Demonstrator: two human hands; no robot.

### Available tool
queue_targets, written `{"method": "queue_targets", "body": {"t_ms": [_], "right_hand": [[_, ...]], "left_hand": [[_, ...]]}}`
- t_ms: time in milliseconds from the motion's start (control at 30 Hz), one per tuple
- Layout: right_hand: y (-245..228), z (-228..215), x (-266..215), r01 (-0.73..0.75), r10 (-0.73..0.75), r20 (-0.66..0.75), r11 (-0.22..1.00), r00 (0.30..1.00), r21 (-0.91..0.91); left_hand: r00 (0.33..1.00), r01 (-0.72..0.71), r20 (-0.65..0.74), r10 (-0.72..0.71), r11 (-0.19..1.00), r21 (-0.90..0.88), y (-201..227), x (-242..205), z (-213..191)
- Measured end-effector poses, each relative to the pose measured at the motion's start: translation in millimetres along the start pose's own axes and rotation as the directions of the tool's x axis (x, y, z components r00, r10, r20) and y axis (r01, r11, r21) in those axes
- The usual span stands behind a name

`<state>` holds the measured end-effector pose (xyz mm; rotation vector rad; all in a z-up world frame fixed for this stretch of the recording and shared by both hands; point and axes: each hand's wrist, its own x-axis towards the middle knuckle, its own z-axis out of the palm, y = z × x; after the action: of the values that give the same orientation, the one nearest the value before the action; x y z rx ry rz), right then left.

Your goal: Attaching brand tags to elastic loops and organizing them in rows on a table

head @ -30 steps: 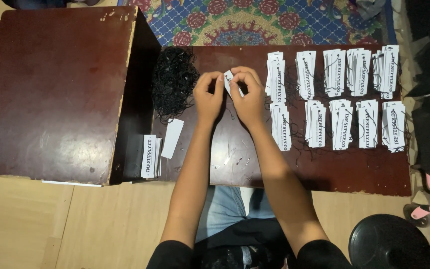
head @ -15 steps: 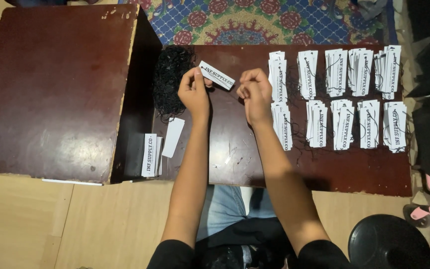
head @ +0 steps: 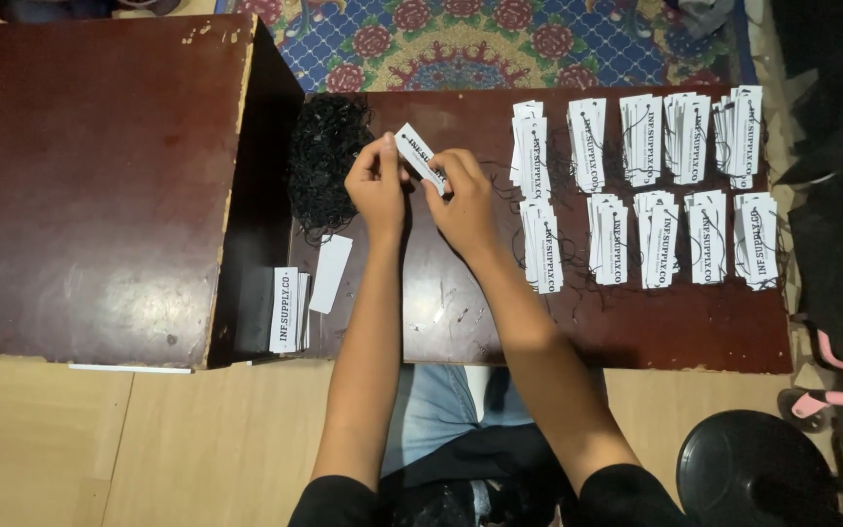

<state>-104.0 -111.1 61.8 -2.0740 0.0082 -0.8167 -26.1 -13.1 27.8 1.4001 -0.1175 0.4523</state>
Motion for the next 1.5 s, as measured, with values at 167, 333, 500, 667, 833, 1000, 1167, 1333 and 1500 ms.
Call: {"method": "queue_targets", "body": {"t_ms": [167, 333, 500, 667, 833, 1000, 1167, 1333, 1500], "right_hand": [[-38.3, -36.1, 6.5, 0.096, -0.1, -0.198, 0.995, 0.975, -0.028], [-53.5, -125.0, -18.7, 0.115, -0.155, -0.346, 0.984, 0.925, -0.135], [-31.8, -226.3, -57.5, 0.016, -0.192, -0.397, 0.914, 0.898, -0.406], [29.7, -274.7, -93.2, -0.204, -0.065, -0.331, 0.67, 0.941, -0.714], [73.2, -268.7, -118.0, -0.355, 0.107, -0.36, 0.566, 0.927, -0.744], [59.0, -259.6, -108.8, -0.349, 0.074, -0.366, 0.517, 0.928, -0.781], [29.3, -220.7, -74.6, 0.007, -0.177, -0.209, 0.777, 0.962, -0.629], [-43.9, -113.1, -30.6, 0.173, -0.183, -0.007, 0.939, 0.983, -0.297], [-50.2, 7.2, 0.1, 0.29, -0.272, 0.213, 0.955, 0.939, -0.058]], "left_hand": [[0.999, 0.037, -0.006, -0.037, 0.999, -0.017, -9.1, 0.1, 0.0], [0.998, 0.057, 0.012, -0.056, 0.998, -0.033, -12.2, -0.6, 2.4], [0.997, 0.042, 0.061, -0.041, 0.999, -0.003, -0.5, -1.7, 5.1], [0.986, 0.126, 0.11, -0.123, 0.992, -0.025, 17.5, -6.1, 7.8], [0.994, -0.046, 0.105, 0.033, 0.991, 0.122, -4.6, -4.6, 5.6], [0.958, -0.259, 0.18, 0.222, 0.941, 0.218, 7.2, -9.6, 8.3], [0.845, -0.36, 0.523, 0.108, 0.839, 0.409, 30.2, -30.9, 12.2], [0.758, -0.365, 0.651, -0.022, 0.814, 0.453, 41.1, -25.0, 9.1], [0.763, -0.307, 0.645, -0.041, 0.856, 0.417, 18.5, -21.1, 9.0]]}}
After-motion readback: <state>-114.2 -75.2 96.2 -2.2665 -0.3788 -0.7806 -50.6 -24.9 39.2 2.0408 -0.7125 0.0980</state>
